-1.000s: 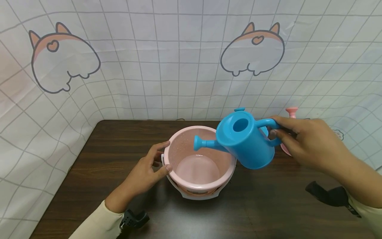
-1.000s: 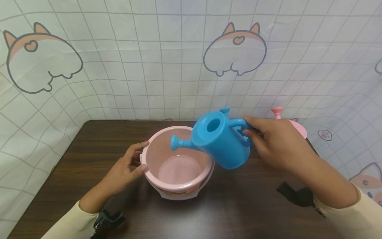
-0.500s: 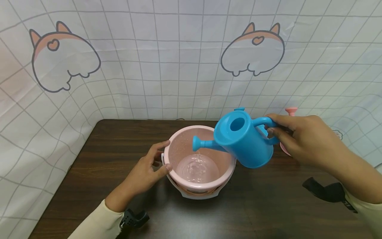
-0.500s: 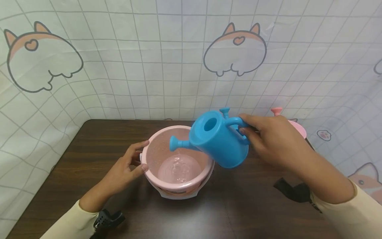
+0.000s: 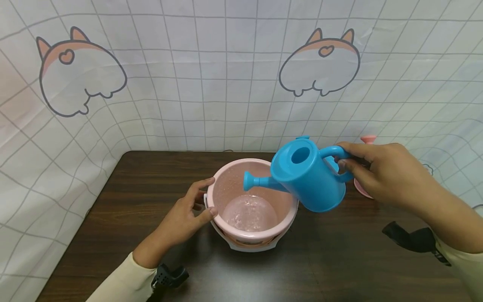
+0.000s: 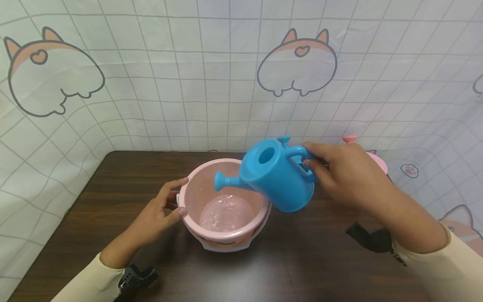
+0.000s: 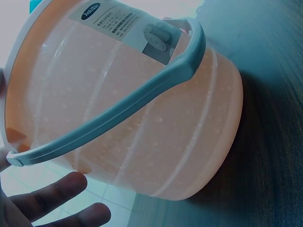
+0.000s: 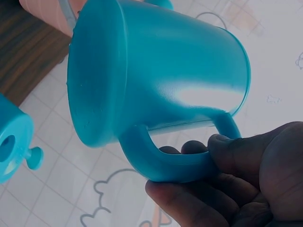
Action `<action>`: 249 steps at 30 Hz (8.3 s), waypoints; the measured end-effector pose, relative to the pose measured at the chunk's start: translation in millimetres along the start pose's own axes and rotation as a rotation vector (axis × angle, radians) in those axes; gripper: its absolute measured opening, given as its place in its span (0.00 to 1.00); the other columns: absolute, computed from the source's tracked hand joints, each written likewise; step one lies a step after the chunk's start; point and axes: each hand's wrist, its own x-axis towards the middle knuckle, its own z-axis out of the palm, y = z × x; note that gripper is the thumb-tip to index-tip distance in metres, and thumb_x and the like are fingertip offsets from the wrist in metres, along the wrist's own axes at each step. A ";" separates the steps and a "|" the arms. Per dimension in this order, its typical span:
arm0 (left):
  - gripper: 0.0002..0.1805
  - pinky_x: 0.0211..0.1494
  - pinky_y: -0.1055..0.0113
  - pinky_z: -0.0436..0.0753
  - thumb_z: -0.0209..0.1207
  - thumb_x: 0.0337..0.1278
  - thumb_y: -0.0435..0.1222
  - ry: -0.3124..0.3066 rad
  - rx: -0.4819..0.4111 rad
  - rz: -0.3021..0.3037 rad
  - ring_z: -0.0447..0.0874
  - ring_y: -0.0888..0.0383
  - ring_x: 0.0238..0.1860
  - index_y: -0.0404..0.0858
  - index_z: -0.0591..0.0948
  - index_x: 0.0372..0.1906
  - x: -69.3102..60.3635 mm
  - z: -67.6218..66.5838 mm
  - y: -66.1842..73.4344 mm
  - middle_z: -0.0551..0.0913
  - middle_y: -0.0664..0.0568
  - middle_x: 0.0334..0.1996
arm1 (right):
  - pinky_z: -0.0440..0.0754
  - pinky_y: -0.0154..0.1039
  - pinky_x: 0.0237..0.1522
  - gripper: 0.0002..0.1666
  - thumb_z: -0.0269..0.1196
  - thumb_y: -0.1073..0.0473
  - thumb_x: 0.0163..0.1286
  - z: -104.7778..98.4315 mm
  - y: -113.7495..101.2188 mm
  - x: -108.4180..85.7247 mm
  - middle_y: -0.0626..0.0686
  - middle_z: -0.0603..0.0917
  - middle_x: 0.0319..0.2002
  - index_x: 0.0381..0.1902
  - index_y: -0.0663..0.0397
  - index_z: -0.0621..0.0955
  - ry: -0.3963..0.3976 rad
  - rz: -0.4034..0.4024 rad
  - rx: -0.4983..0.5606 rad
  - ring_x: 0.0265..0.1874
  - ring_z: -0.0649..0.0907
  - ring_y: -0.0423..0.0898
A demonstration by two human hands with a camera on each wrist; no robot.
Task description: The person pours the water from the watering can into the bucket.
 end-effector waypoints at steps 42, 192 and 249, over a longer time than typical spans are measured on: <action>0.36 0.51 0.48 0.82 0.61 0.67 0.50 -0.005 0.007 -0.012 0.84 0.52 0.47 0.55 0.62 0.76 -0.2 0.9 0.7 0.83 0.50 0.50 | 0.71 0.35 0.19 0.21 0.71 0.67 0.64 -0.9 -0.3 2.5 0.51 0.88 0.30 0.56 0.63 0.85 -0.012 0.005 0.011 0.19 0.76 0.39; 0.36 0.46 0.52 0.81 0.60 0.68 0.48 -0.002 0.003 -0.004 0.84 0.53 0.45 0.55 0.61 0.77 -1.5 3.0 0.6 0.84 0.49 0.48 | 0.72 0.37 0.21 0.22 0.69 0.61 0.70 -4.9 -6.7 8.3 0.52 0.88 0.34 0.60 0.60 0.84 -0.070 0.063 0.000 0.20 0.75 0.41; 0.36 0.47 0.47 0.82 0.59 0.69 0.51 0.000 0.007 -0.003 0.84 0.52 0.45 0.55 0.60 0.77 -1.5 4.3 0.0 0.83 0.51 0.48 | 0.74 0.39 0.23 0.22 0.71 0.62 0.67 -4.7 -8.9 9.0 0.50 0.87 0.32 0.59 0.60 0.85 -0.053 0.050 -0.013 0.23 0.75 0.43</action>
